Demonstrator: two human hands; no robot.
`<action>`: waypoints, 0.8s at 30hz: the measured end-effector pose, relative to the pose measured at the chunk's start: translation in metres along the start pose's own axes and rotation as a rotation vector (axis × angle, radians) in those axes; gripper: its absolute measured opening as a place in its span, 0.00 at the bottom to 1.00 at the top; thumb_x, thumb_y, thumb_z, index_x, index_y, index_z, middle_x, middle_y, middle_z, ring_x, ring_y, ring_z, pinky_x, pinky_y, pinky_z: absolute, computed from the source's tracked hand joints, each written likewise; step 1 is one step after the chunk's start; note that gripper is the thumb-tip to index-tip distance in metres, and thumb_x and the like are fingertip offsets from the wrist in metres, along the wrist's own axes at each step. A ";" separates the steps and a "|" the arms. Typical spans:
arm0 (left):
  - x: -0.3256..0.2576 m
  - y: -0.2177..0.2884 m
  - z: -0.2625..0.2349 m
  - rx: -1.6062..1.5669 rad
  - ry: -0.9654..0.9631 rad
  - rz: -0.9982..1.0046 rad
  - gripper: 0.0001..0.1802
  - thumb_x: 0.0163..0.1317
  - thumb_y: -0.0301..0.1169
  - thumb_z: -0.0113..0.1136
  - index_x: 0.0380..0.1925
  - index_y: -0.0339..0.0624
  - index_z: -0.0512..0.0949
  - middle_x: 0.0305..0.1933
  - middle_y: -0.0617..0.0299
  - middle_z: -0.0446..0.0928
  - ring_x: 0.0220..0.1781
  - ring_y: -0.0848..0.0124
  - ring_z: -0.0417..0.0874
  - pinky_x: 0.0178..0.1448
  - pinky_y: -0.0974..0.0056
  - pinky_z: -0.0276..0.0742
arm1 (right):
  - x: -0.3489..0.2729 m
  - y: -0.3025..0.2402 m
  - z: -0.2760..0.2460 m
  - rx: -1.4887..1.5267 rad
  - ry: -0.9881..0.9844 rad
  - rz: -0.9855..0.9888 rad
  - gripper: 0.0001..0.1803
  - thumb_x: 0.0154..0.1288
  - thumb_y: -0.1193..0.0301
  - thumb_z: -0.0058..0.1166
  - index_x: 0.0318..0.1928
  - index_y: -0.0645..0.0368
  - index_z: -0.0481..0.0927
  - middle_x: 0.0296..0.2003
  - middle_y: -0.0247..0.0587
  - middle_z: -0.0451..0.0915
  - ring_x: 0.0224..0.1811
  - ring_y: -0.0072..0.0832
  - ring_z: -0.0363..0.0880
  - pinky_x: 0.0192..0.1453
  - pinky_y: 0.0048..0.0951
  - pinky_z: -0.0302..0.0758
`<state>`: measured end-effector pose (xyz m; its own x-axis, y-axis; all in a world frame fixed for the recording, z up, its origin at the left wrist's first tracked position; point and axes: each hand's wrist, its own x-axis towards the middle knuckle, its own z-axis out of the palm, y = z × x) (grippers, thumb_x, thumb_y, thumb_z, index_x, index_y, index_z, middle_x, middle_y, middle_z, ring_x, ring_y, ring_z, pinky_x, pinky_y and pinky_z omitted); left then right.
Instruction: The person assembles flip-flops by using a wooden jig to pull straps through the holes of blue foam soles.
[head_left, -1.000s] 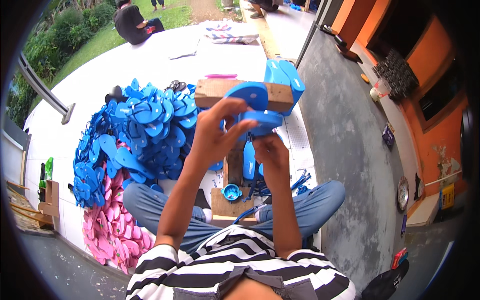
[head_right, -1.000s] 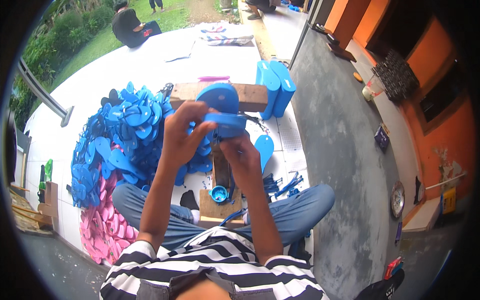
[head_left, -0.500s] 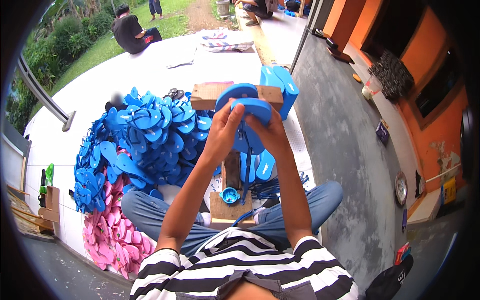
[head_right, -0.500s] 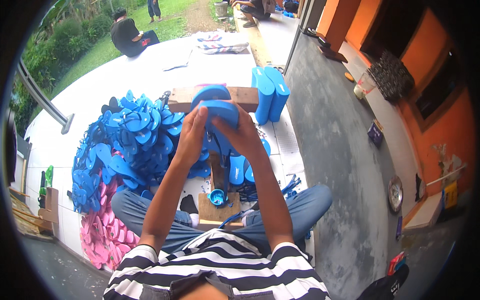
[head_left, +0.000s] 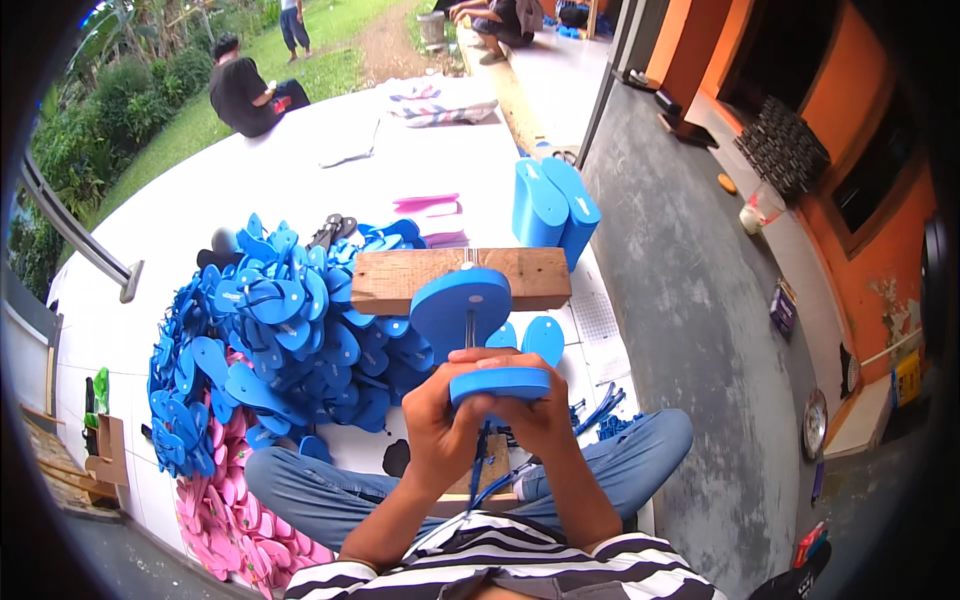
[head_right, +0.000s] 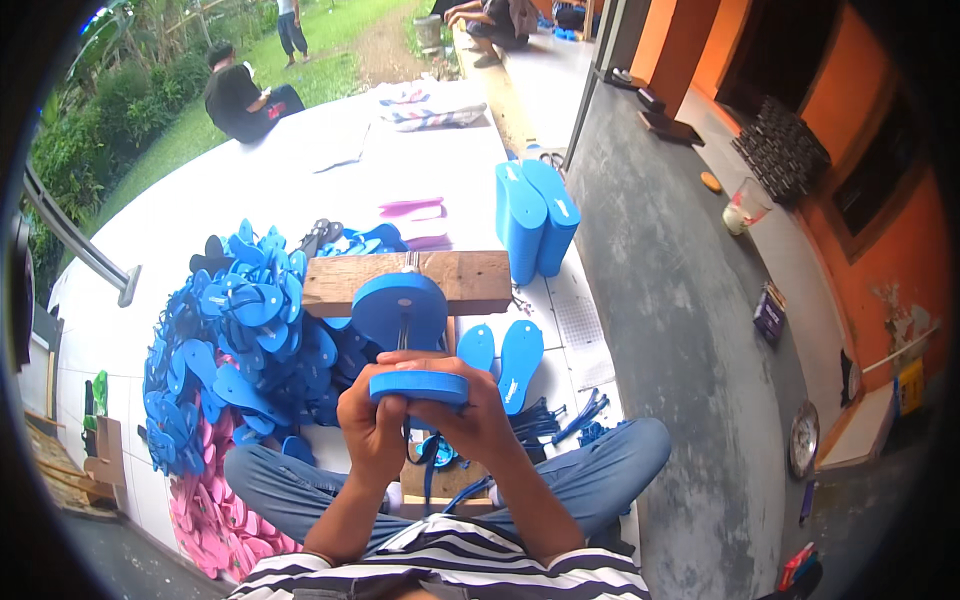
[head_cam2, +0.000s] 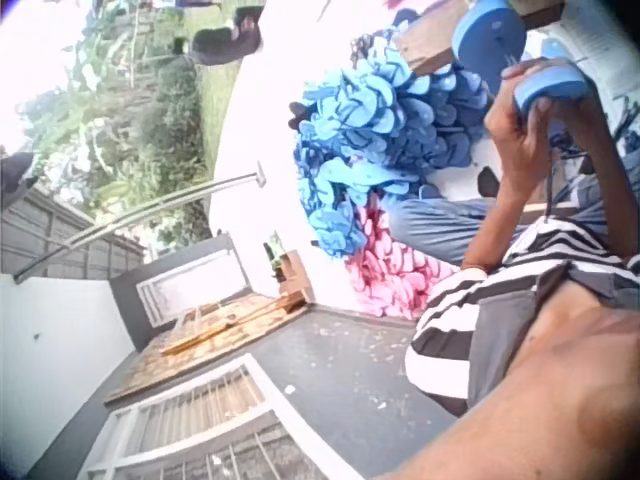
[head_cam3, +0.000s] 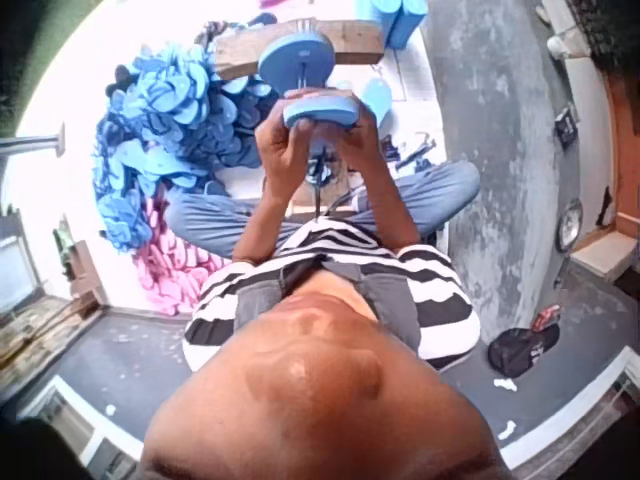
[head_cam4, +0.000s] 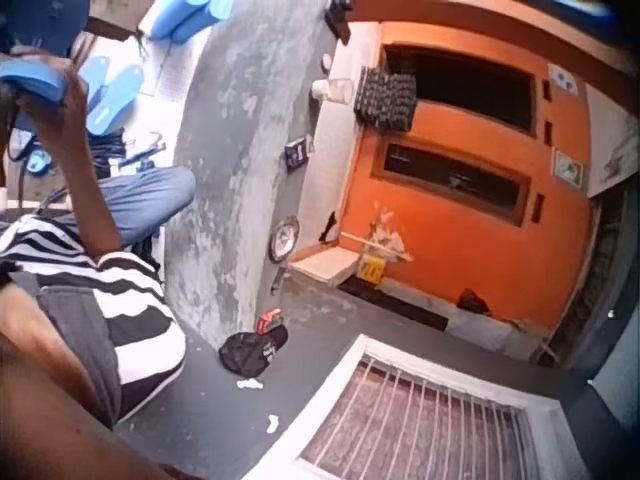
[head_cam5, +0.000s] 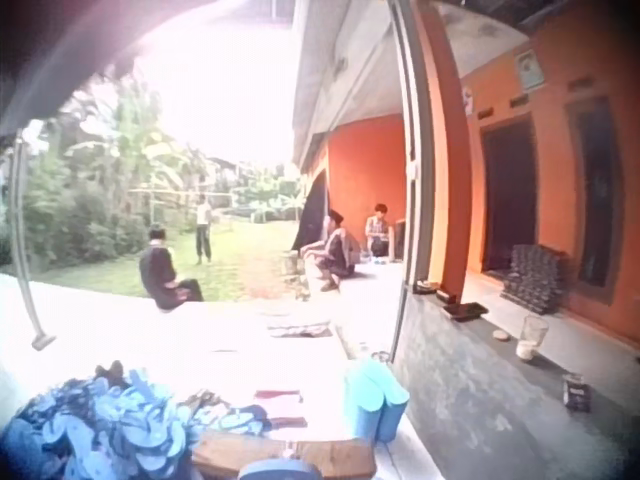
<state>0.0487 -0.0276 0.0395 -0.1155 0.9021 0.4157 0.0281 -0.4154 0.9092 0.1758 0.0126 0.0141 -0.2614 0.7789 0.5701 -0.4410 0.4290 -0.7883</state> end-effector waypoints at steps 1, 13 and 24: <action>0.003 -0.003 -0.001 0.029 -0.016 0.053 0.16 0.65 0.38 0.63 0.43 0.34 0.80 0.34 0.57 0.81 0.35 0.70 0.82 0.41 0.66 0.76 | 0.006 0.001 -0.003 0.017 -0.011 -0.005 0.19 0.62 0.73 0.63 0.53 0.58 0.76 0.53 0.58 0.80 0.56 0.45 0.81 0.60 0.44 0.77; 0.009 0.001 -0.003 0.084 -0.048 0.022 0.12 0.60 0.27 0.64 0.43 0.34 0.80 0.36 0.51 0.82 0.38 0.63 0.85 0.43 0.64 0.77 | 0.001 0.004 0.002 0.078 0.054 -0.008 0.17 0.65 0.75 0.61 0.53 0.59 0.76 0.54 0.57 0.79 0.57 0.41 0.79 0.61 0.41 0.76; -0.041 0.031 0.002 0.036 -0.038 0.083 0.11 0.62 0.29 0.63 0.42 0.34 0.81 0.33 0.56 0.81 0.34 0.69 0.82 0.41 0.66 0.75 | -0.049 -0.041 0.029 -0.234 0.192 -0.116 0.20 0.58 0.72 0.68 0.49 0.61 0.78 0.46 0.56 0.83 0.50 0.42 0.84 0.57 0.41 0.78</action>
<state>0.0561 -0.0770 0.0503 -0.0738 0.8686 0.4899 0.0720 -0.4854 0.8713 0.1819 -0.0571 0.0253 -0.0446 0.7811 0.6228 -0.2434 0.5962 -0.7651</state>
